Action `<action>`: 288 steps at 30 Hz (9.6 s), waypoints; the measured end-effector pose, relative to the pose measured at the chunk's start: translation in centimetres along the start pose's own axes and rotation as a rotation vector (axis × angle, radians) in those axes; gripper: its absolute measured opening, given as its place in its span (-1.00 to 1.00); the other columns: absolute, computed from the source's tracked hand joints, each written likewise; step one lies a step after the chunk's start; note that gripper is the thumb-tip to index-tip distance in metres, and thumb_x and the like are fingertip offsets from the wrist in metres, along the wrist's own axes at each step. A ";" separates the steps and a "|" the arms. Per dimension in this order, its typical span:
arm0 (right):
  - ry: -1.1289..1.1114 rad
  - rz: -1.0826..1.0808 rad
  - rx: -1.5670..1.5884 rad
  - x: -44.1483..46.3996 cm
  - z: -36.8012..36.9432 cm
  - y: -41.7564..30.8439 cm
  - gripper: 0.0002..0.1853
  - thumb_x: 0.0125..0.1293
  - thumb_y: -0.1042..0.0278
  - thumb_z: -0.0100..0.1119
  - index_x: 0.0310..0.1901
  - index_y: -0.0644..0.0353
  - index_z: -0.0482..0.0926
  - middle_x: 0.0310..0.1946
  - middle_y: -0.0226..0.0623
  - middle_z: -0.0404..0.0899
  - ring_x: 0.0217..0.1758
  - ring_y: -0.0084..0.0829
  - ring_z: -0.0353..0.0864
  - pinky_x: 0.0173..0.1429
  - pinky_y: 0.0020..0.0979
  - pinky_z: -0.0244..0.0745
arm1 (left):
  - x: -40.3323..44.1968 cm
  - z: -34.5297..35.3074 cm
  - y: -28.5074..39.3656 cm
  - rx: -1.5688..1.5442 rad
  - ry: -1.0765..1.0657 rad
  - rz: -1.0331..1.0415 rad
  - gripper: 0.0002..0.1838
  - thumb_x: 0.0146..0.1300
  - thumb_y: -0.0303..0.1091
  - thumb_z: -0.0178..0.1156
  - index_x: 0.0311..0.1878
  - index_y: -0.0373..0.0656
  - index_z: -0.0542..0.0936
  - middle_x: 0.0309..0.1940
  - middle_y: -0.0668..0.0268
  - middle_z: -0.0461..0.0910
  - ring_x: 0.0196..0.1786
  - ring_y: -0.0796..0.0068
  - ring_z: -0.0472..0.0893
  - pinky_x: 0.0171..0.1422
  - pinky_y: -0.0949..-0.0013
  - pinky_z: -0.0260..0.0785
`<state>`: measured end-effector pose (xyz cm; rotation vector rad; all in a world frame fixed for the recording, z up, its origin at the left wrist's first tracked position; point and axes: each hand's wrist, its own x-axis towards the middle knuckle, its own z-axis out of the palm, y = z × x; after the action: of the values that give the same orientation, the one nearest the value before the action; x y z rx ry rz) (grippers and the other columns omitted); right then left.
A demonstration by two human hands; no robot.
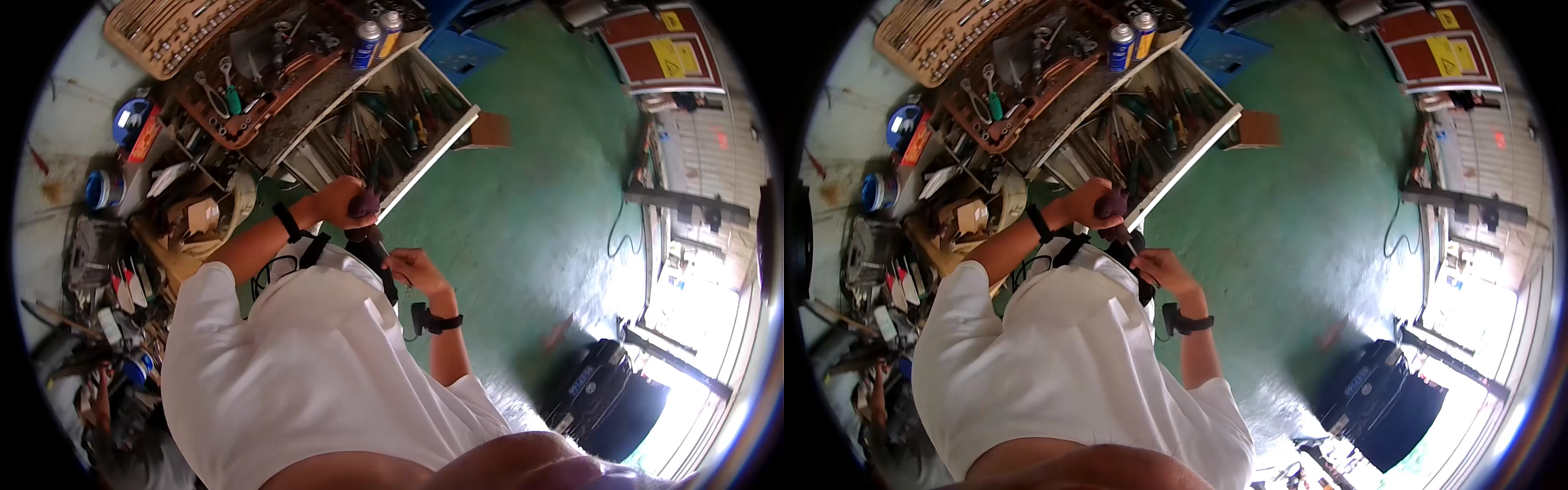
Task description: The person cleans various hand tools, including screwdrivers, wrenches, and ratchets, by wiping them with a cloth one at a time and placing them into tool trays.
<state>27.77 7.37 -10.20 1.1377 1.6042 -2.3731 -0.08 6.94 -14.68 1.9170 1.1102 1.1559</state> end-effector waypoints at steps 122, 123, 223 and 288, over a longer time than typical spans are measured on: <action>-1.395 -0.442 -0.866 3.6 -24.5 -6.2 -0.87 0.40 0.33 0.08 -0.15 0.12 0.59 -0.08 -0.37 0.59 0.09 -0.34 0.52 0.18 -0.30 0.44 | 24.6 26.2 22.6 0.591 0.773 -0.860 -0.28 -0.03 0.28 0.43 -0.02 -0.17 0.62 -0.16 0.18 0.65 -0.06 0.05 0.61 0.10 0.06 0.41; -1.402 -0.437 -0.875 3.1 -24.8 -6.0 -0.87 0.40 0.33 0.08 -0.15 0.13 0.59 -0.08 -0.37 0.59 0.09 -0.34 0.52 0.18 -0.30 0.44 | 25.5 26.5 23.0 0.598 0.780 -0.870 -0.28 -0.03 0.28 0.43 -0.02 -0.17 0.62 -0.16 0.18 0.65 -0.06 0.05 0.61 0.10 0.06 0.41; -0.646 -0.906 -1.709 23.5 -41.7 -27.9 -0.71 0.21 0.35 0.15 -0.01 0.11 0.61 -0.17 -0.17 0.62 -0.05 -0.06 0.64 -0.01 -0.13 0.57 | 41.1 0.5 17.8 -0.108 -0.391 -0.467 -0.52 0.43 -0.02 0.13 0.20 -0.20 0.49 0.05 0.12 0.60 0.07 0.10 0.59 0.17 0.11 0.43; -0.397 0.190 -0.732 27.9 -68.5 20.3 -0.65 0.19 0.07 0.21 -0.13 0.15 0.69 -0.03 -0.12 0.66 0.04 -0.10 0.62 0.20 -0.21 0.48 | 59.0 -13.3 -34.3 1.200 0.127 -0.565 -0.30 0.22 0.24 0.25 0.35 0.09 0.46 0.19 -0.13 0.45 0.33 -0.15 0.37 0.36 -0.01 0.27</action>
<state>52.97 63.91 -55.47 0.5886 1.8506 -1.5282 -8.34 76.01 -15.61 2.0086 2.5766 0.2310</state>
